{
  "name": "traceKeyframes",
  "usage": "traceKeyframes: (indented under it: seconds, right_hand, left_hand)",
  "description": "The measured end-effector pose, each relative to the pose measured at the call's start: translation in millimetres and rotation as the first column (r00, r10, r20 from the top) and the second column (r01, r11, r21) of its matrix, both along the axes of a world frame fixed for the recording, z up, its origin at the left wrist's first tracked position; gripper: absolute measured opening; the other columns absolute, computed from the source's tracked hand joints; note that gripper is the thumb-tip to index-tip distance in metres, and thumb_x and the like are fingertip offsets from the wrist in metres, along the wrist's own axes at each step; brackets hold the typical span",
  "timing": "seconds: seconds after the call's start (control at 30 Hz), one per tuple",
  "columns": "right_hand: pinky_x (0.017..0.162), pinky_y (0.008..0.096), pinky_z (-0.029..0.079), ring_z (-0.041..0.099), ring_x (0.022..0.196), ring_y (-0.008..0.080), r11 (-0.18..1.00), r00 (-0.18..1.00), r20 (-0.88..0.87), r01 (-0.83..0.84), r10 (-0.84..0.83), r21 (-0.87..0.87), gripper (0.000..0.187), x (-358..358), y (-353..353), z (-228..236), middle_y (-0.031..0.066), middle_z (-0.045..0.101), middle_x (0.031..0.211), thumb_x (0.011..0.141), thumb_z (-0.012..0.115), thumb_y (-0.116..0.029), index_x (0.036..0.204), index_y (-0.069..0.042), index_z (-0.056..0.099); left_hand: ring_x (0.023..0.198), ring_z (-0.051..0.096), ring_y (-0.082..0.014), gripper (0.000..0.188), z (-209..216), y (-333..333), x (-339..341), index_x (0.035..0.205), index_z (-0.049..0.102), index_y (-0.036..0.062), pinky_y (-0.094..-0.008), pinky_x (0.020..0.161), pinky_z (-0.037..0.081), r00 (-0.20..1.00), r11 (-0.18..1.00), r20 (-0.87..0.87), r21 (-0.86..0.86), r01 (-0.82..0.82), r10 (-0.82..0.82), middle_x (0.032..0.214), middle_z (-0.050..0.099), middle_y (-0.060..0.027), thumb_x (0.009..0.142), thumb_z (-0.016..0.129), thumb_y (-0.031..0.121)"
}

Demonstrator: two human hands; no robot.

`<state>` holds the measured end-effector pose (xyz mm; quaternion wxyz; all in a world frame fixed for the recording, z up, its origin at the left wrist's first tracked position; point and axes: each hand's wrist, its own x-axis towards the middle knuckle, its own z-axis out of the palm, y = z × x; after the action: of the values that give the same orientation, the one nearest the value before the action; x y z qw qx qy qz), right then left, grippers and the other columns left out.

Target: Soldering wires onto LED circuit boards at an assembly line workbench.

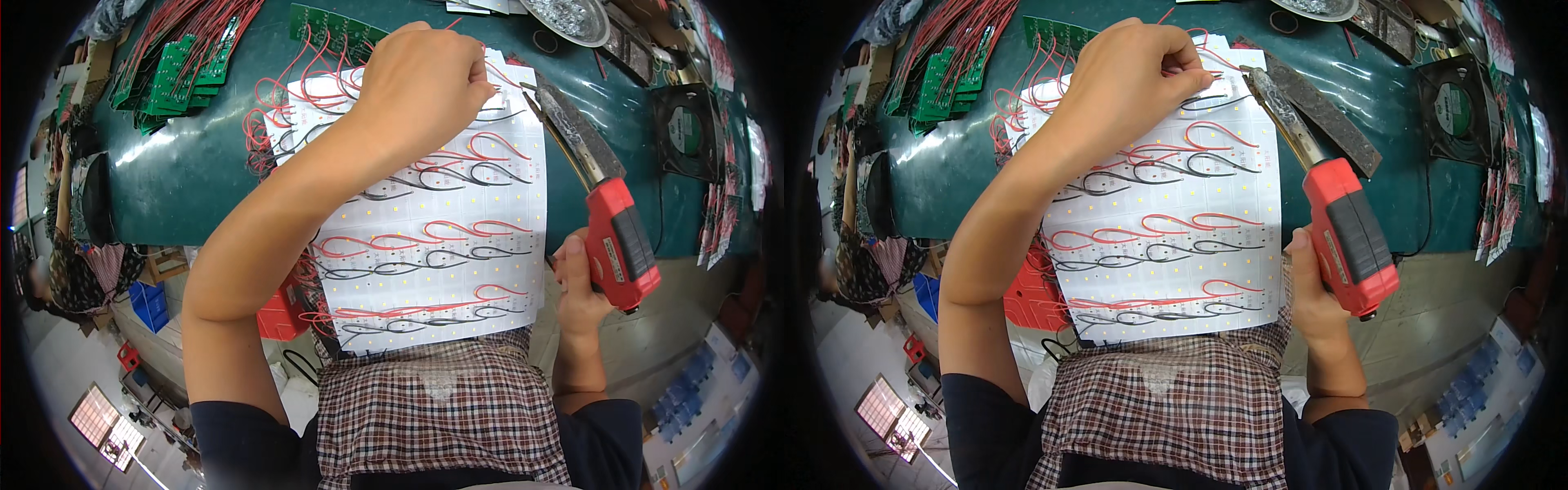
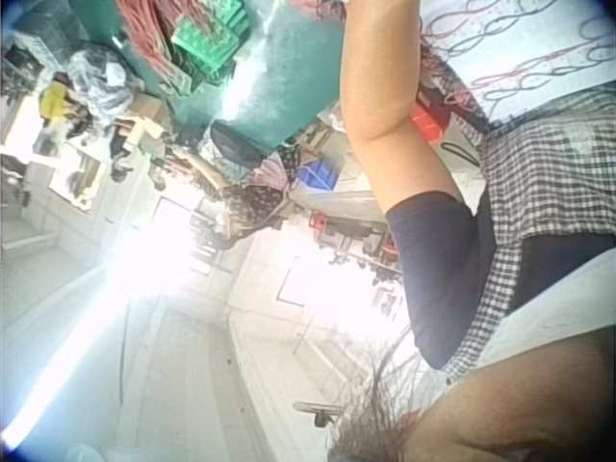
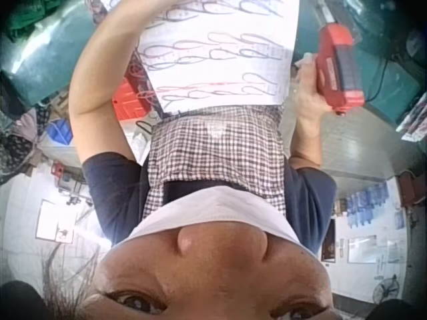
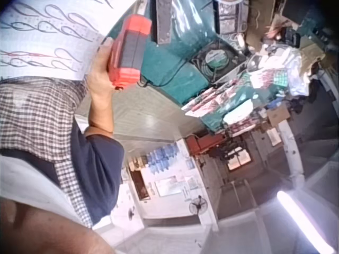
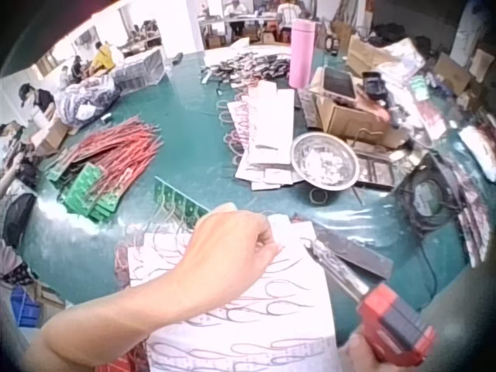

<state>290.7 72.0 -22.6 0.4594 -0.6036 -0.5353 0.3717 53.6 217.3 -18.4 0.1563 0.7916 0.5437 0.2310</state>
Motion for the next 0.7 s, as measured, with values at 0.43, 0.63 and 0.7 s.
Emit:
traceKeyframes:
  seconds: [0.43,0.63,0.7]
  right_hand:
    - [0.046,0.0208,0.035,0.044,0.048,0.0052,0.998,0.998,-0.067,0.017,-0.022,-0.068,0.020,-1.2,-1.1,7.7,0.0049,0.058,0.068,0.092,0.062,-0.001,0.111,0.004,0.059]
    - [0.047,0.0206,0.036,0.045,0.049,0.0056,0.998,0.998,-0.064,0.012,-0.016,-0.066,0.022,0.9,-5.7,5.3,0.0058,0.058,0.070,0.092,0.062,-0.001,0.113,0.004,0.059]
    - [0.047,0.0207,0.036,0.046,0.050,0.0057,0.996,0.999,-0.031,-0.027,0.024,-0.087,0.017,1.2,-5.8,9.0,0.0061,0.059,0.072,0.092,0.062,-0.002,0.109,0.003,0.059]
  left_hand:
    - [0.073,0.059,-0.0206,0.015,-3.1,-12.0,1.4,0.080,0.070,0.0038,-0.0337,0.066,0.048,0.992,0.991,0.122,0.128,-0.041,0.025,0.078,0.065,-0.0050,0.081,0.076,0.017]
    - [0.077,0.060,-0.0214,0.014,-15.9,-14.9,0.7,0.081,0.068,0.0024,-0.0329,0.066,0.051,0.976,0.985,0.216,0.171,0.001,-0.039,0.087,0.060,-0.0050,0.079,0.077,0.012]
    - [0.078,0.060,-0.0218,0.013,-12.7,-13.8,2.0,0.080,0.068,0.0031,-0.0336,0.066,0.050,0.979,0.986,0.199,0.168,0.010,-0.044,0.086,0.060,-0.0047,0.078,0.077,0.012]
